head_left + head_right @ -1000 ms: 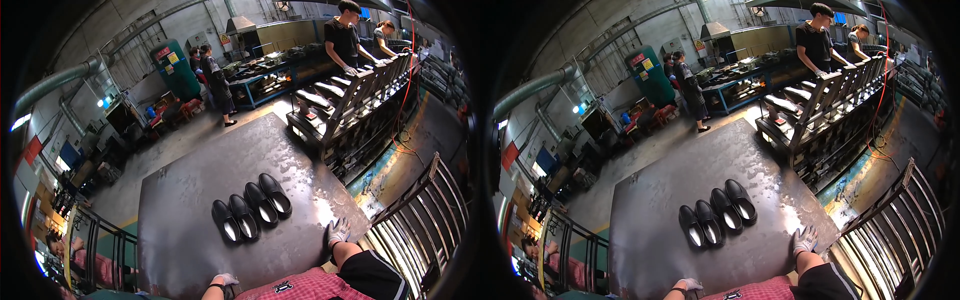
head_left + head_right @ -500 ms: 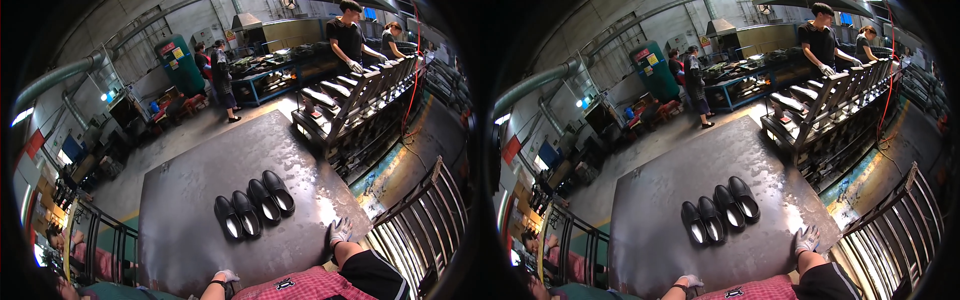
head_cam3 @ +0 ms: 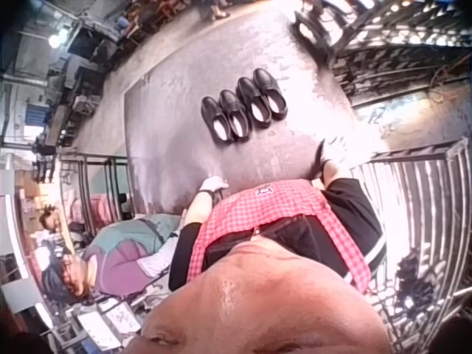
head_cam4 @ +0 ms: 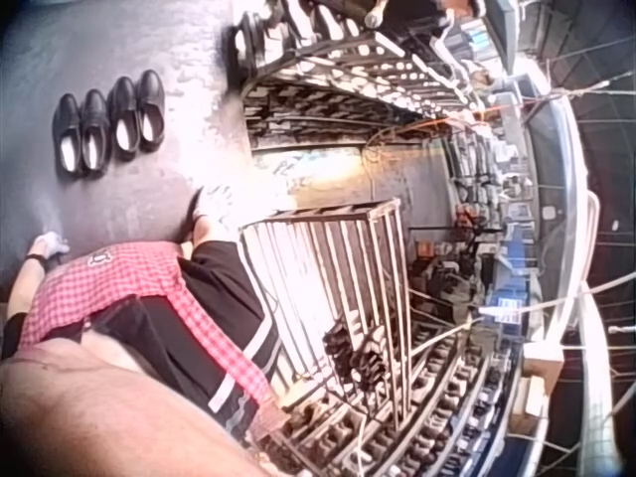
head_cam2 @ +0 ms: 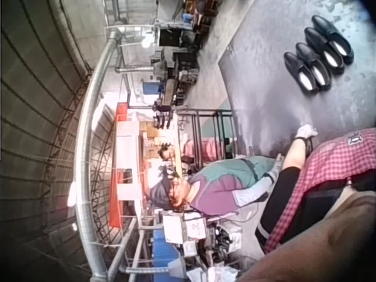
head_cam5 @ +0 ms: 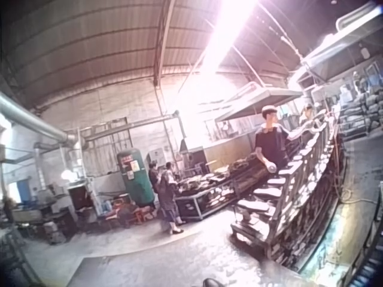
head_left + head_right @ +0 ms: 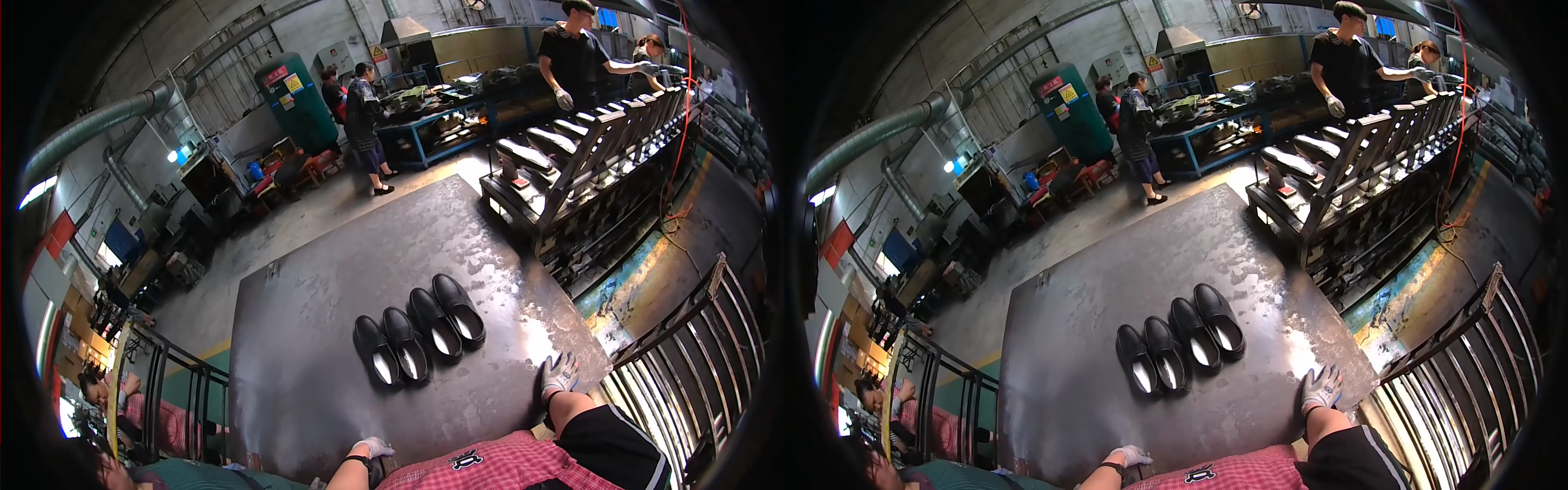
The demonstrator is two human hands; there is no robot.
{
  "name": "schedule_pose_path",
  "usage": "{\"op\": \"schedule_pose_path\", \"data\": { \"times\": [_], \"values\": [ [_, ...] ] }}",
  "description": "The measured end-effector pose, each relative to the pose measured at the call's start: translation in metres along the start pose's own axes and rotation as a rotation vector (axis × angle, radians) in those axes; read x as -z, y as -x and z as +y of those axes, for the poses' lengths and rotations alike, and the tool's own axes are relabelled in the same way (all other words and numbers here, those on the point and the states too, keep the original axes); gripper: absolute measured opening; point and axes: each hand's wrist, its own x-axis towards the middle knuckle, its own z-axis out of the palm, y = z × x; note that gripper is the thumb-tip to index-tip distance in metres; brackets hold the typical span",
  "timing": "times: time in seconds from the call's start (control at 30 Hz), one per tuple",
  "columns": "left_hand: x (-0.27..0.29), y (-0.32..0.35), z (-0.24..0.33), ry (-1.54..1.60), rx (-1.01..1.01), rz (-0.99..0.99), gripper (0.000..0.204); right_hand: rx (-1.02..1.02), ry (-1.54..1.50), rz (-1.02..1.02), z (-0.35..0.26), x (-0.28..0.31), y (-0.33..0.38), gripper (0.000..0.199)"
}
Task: The recorder takes shoes from a rack and places them on a metal table for sorting or inspection.
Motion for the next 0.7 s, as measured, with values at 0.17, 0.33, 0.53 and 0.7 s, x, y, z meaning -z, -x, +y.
{"op": "schedule_pose_path", "data": {
  "times": [0.17,0.33,0.53,0.7],
  "values": [
    [-0.001,-0.005,-0.005,0.006,-0.024,0.001,0.064,-0.005,0.007,-0.008,0.000,0.001,-0.001,0.061],
    [-0.003,-0.003,-0.007,0.042,-0.033,0.014,0.065,-0.022,-0.006,-0.023,-0.003,0.007,0.001,0.061],
    [-0.009,-0.011,-0.013,0.130,-0.037,0.053,0.067,-0.026,0.007,-0.032,-0.002,0.007,0.001,0.060],
    [-0.012,-0.015,-0.018,0.164,-0.038,0.070,0.066,0.003,0.010,-0.014,-0.001,0.003,0.000,0.060]
  ]
}}
